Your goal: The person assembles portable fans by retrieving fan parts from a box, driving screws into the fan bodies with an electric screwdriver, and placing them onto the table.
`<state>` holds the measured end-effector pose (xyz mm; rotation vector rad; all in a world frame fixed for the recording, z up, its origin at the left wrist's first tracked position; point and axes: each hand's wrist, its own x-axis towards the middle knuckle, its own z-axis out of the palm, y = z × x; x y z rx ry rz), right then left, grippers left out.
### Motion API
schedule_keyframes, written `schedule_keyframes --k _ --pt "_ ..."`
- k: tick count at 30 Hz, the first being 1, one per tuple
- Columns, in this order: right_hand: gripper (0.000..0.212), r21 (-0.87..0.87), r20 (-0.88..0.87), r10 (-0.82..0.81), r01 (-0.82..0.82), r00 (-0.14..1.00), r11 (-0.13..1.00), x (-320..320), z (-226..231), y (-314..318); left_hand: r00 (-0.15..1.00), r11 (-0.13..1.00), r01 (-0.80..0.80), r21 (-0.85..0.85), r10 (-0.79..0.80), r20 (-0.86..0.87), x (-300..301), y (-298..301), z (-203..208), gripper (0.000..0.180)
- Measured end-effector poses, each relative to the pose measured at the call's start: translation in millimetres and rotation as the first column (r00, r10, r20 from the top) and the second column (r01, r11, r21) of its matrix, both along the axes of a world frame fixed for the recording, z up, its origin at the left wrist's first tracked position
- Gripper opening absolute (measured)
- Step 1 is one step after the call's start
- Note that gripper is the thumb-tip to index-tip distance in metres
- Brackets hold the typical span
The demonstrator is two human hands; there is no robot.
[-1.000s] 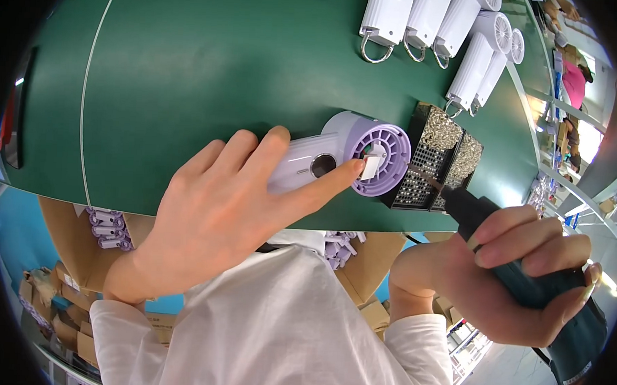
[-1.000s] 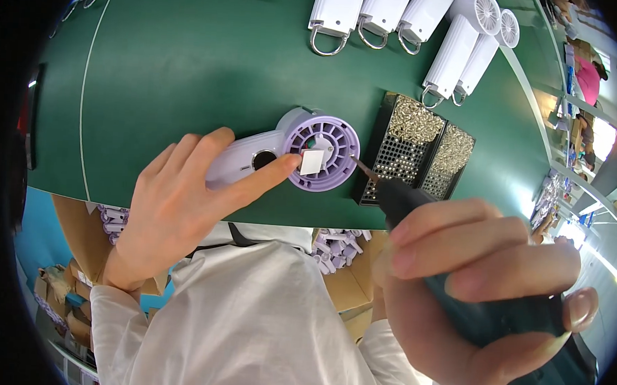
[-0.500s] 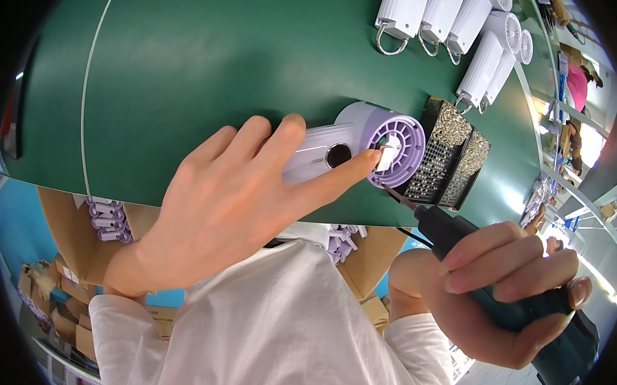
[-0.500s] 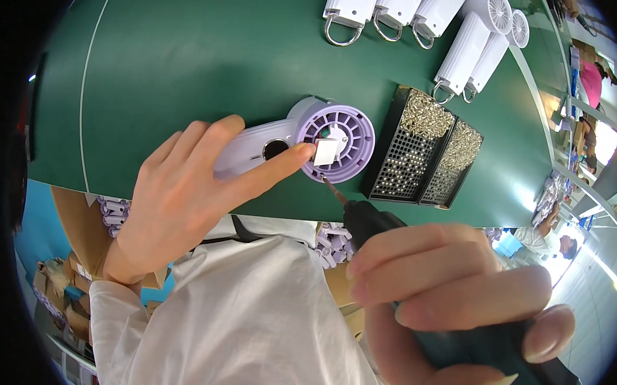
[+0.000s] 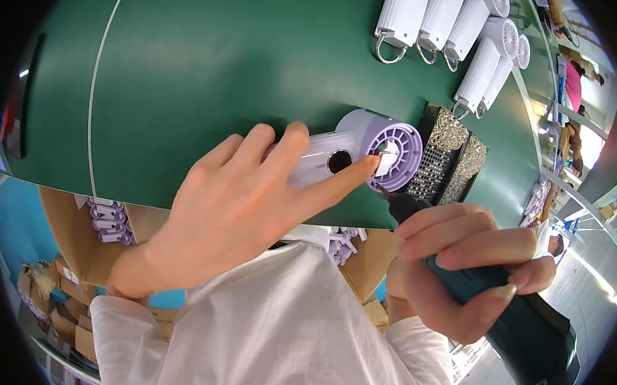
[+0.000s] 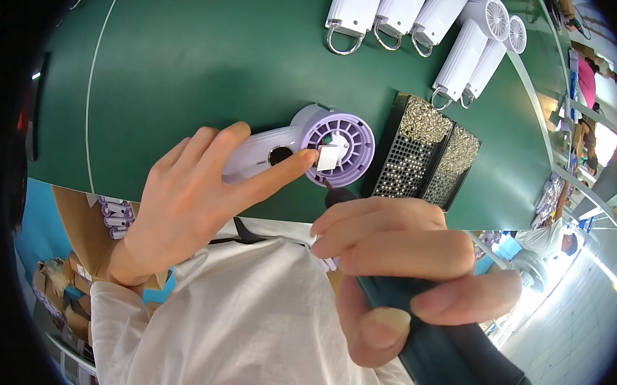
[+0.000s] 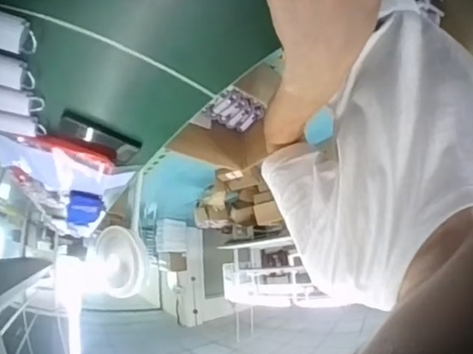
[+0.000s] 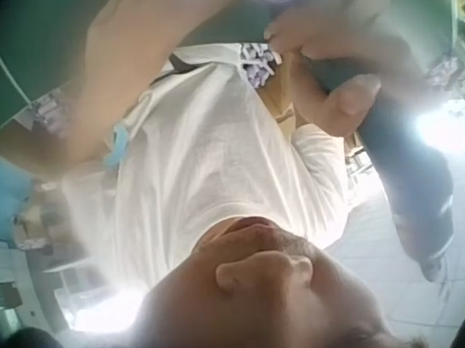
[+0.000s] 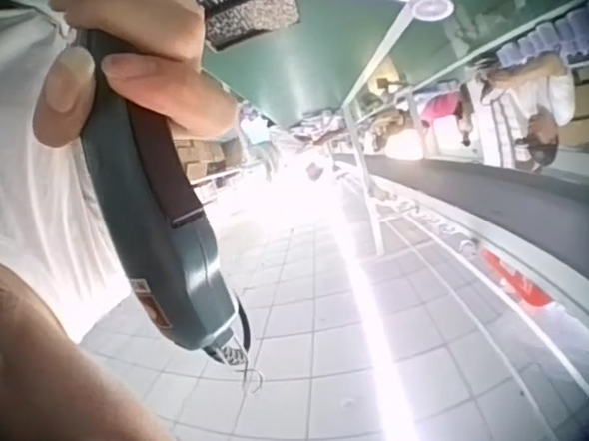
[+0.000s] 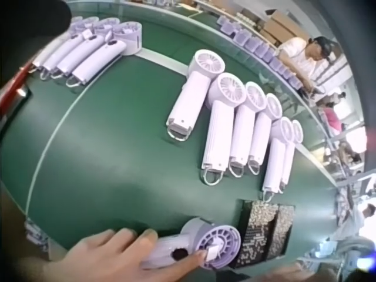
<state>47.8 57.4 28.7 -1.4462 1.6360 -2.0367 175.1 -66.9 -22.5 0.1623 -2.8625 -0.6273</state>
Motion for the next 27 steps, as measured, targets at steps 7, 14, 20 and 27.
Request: schedule_keyframes --k 7,14,20,27 --pt "0.032 -0.115 -0.1 -0.004 -0.008 0.995 0.993 1.9 10.8 13.0 1.0 0.999 -0.001 -0.045 0.0 -0.026 -3.0 3.8 -1.3 0.066" --pt "0.024 -0.097 0.013 -0.396 0.396 0.918 0.913 -25.2 16.3 42.6 0.998 0.996 0.004 -0.09 -0.009 -0.063 -13.8 8.0 -1.7 0.063" --pt "0.014 0.008 0.157 -0.493 0.498 0.856 0.867 -35.0 1.4 42.7 0.999 0.998 -0.004 -0.063 0.001 -0.051 -23.2 12.5 -1.2 0.057" --pt "0.013 0.066 0.111 -0.453 0.448 0.885 0.892 -44.5 -10.1 52.5 0.999 0.998 -0.007 -0.057 0.004 -0.042 -27.7 14.9 -1.8 0.052"
